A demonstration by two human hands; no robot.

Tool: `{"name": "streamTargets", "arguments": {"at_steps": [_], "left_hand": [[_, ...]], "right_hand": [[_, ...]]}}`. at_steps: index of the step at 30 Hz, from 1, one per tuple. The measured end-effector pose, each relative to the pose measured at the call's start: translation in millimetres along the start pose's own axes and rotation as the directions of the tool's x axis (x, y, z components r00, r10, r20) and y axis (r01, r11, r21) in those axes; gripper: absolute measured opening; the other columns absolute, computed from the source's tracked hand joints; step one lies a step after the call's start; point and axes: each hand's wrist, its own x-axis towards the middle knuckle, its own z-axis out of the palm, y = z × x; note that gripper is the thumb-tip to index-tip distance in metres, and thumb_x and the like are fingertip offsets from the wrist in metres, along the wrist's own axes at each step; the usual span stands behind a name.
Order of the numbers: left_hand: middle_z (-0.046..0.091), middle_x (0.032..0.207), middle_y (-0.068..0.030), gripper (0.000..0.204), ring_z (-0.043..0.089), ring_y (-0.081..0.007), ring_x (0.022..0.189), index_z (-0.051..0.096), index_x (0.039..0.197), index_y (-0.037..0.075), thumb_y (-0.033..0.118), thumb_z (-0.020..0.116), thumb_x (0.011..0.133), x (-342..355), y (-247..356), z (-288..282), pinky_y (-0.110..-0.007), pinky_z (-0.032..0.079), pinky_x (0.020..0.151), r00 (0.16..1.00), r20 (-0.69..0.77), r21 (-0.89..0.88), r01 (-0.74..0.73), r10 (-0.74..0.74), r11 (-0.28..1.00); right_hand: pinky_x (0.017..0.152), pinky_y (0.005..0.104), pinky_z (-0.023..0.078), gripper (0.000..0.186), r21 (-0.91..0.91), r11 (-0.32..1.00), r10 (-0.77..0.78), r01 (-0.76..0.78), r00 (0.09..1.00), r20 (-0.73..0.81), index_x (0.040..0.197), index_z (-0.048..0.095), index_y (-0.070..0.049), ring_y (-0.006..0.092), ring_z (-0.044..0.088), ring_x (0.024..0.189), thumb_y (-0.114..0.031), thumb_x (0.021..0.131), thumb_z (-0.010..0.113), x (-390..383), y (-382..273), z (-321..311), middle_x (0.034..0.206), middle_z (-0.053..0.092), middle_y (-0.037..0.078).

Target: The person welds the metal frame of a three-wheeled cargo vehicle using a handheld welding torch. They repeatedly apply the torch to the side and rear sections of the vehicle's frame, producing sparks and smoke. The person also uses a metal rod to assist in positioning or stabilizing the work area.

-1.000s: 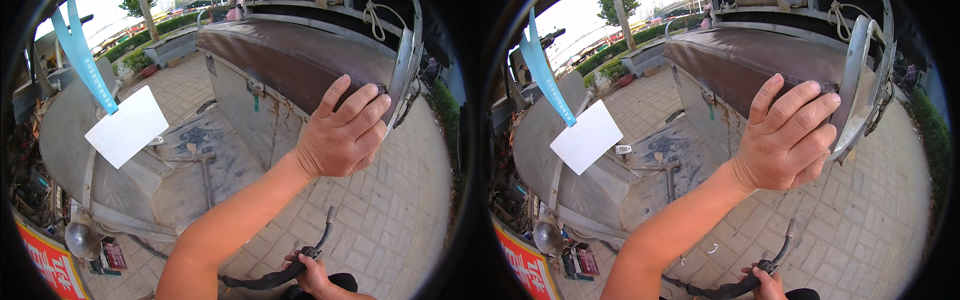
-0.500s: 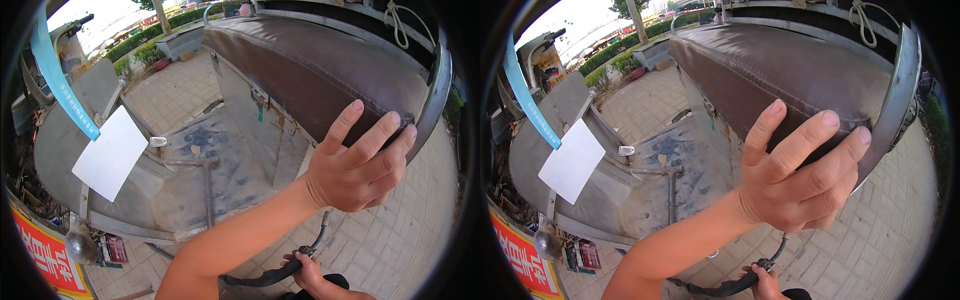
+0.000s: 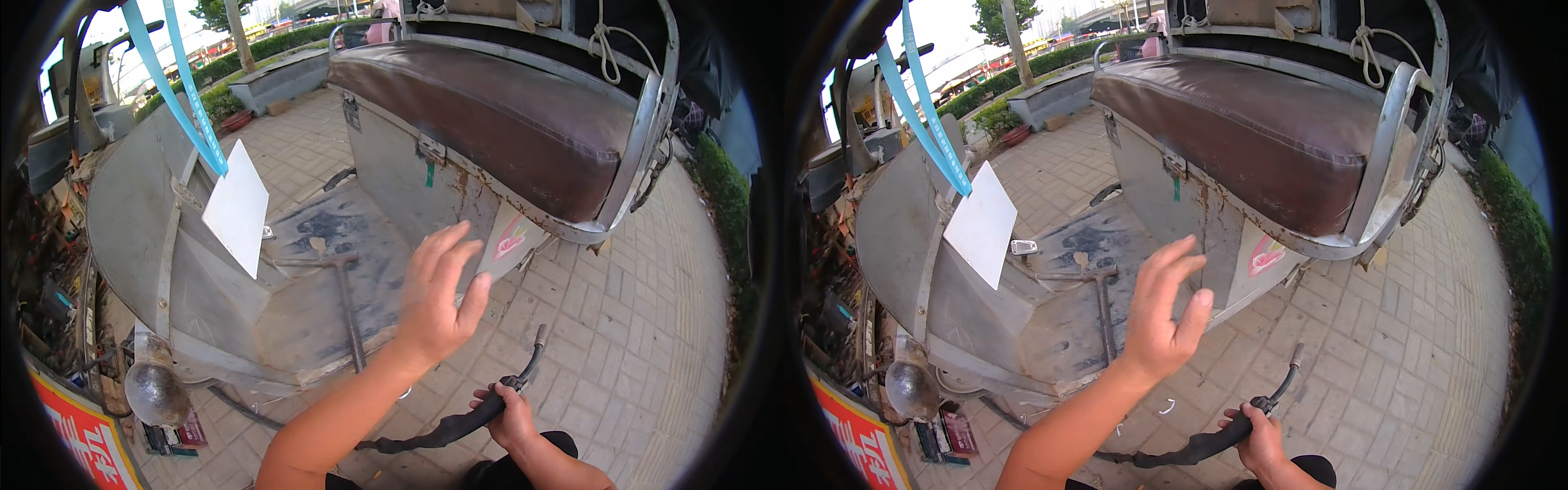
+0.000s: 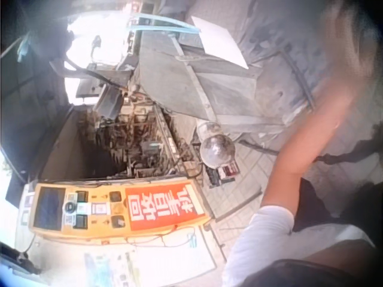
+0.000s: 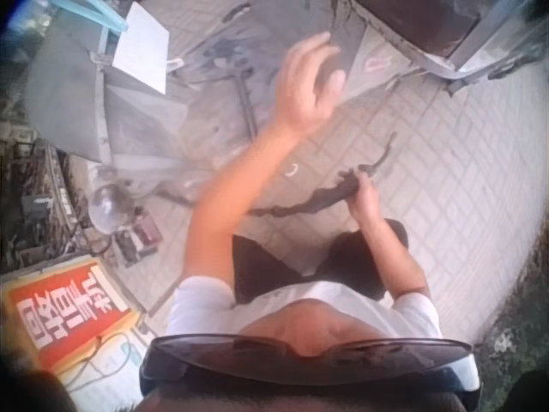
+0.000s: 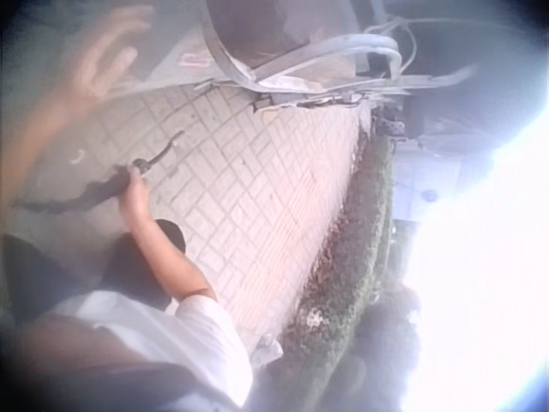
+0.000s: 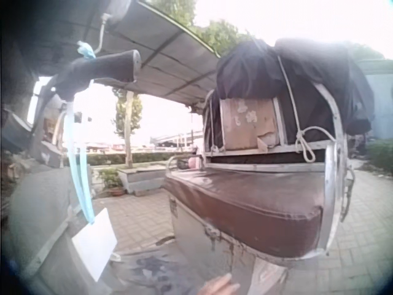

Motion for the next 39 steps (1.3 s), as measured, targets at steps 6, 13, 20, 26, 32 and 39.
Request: {"name": "streamTargets", "arguments": {"at_steps": [6,13,20,26,32,39], "left_hand": [[0.061,0.119,-0.0222,0.056,0.063,-0.0304,0.103,0.053,0.125,-0.003,0.036,0.072,0.089,-227,-52,-89,-0.043,0.052,0.088,0.206,0.137,0.155,0.962,-0.969,0.226],[0.059,0.075,-0.0059,0.026,0.060,-0.0212,0.065,0.056,0.092,0.008,0.032,0.067,0.093,-238,-86,-73,-0.036,0.048,0.059,-0.192,0.559,-0.478,0.720,-0.806,-0.503],[0.046,0.060,-0.0004,0.013,0.044,-0.0120,0.044,0.053,0.087,0.010,0.018,0.061,0.095,-203,-51,-80,-0.027,0.036,0.043,0.045,0.573,-0.630,0.662,-0.818,-0.405],[0.048,0.060,-0.0026,0.013,0.047,-0.0130,0.043,0.050,0.093,0.008,0.006,0.062,0.091,-173,2,-106,-0.031,0.038,0.039,0.248,0.313,-0.355,0.926,-0.917,0.130],[0.049,0.060,-0.0032,0.014,0.047,-0.0129,0.042,0.049,0.092,0.007,0.003,0.062,0.090,-132,10,-81,-0.029,0.037,0.038,0.296,0.404,-0.420,0.900,-0.866,0.112],[0.049,0.059,-0.0024,0.014,0.046,-0.0117,0.040,0.048,0.089,0.007,0.003,0.061,0.089,-137,13,-74,-0.028,0.037,0.037,0.337,0.379,-0.405,0.898,-0.862,0.173]], "right_hand": [[0.075,0.0531,0.056,0.027,-0.050,0.999,0.002,0.001,0.998,0.062,0.108,0.048,0.003,0.0361,0.065,0.084,-0.018,0.094,0.057,10,-3,15,0.104,0.062,0.025],[0.071,0.0501,0.058,0.033,-0.053,0.999,-0.003,0.009,0.993,0.115,0.108,0.046,0.008,0.0349,0.067,0.082,-0.018,0.094,0.060,18,-11,23,0.103,0.063,0.024],[0.070,0.0487,0.058,0.033,-0.055,0.998,-0.002,0.006,0.997,0.071,0.110,0.046,0.010,0.0334,0.067,0.083,-0.016,0.094,0.059,5,-16,7,0.103,0.063,0.023],[0.071,0.0473,0.058,0.033,-0.081,0.996,0.036,-0.026,0.991,0.130,0.110,0.046,0.010,0.0331,0.067,0.085,-0.015,0.094,0.059,-10,-12,18,0.105,0.062,0.023],[0.073,0.0461,0.058,0.030,-0.087,0.996,0.010,0.002,0.989,0.144,0.112,0.047,0.007,0.0327,0.067,0.087,-0.014,0.094,0.059,-23,-8,14,0.106,0.062,0.022],[0.074,0.0450,0.058,0.029,-0.077,0.997,0.025,-0.015,0.991,0.131,0.112,0.047,0.006,0.0323,0.067,0.086,-0.013,0.094,0.058,-28,-14,8,0.106,0.062,0.022]]}}
